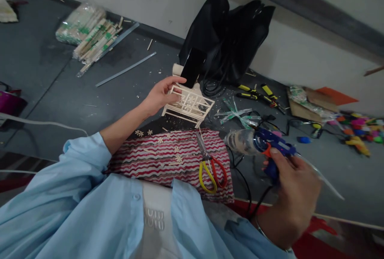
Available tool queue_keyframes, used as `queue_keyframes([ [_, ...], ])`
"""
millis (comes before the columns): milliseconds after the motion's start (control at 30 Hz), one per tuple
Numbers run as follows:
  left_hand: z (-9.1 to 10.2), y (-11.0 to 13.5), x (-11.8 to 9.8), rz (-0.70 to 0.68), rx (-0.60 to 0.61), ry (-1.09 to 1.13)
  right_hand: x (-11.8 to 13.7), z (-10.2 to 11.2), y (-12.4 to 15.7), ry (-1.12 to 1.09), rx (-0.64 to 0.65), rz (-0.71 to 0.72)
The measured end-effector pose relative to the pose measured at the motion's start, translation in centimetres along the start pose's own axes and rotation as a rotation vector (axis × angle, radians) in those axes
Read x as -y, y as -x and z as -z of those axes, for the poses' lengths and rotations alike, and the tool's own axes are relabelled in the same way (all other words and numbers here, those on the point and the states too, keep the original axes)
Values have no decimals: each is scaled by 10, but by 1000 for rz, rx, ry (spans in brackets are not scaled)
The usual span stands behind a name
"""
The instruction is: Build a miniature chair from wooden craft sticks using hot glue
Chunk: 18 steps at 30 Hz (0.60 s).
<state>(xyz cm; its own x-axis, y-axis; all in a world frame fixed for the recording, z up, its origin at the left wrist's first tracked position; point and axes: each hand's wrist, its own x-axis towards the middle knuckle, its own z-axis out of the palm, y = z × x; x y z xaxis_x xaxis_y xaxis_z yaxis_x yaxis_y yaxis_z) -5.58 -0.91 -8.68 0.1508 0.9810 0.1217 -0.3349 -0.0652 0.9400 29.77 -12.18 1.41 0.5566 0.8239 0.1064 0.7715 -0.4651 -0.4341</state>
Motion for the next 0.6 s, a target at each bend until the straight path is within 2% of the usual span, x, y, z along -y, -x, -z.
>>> queue_keyframes([
  [100, -1, 0, 0, 11, -2, -8, -10, -3, -8, 101, 39, -12],
  [200, -1, 0, -2, 15, -3, 3, -17, -6, -12, 172, -7, 69],
  [333, -1, 0, -3, 29, -6, 22, -26, -8, -12, 193, -3, 130],
  [467, -1, 0, -3, 33, -6, 10, -32, -11, -12, 142, -57, 79],
  [600, -1, 0, -2, 36, -4, 11, -27, -13, -12, 142, -64, 23],
])
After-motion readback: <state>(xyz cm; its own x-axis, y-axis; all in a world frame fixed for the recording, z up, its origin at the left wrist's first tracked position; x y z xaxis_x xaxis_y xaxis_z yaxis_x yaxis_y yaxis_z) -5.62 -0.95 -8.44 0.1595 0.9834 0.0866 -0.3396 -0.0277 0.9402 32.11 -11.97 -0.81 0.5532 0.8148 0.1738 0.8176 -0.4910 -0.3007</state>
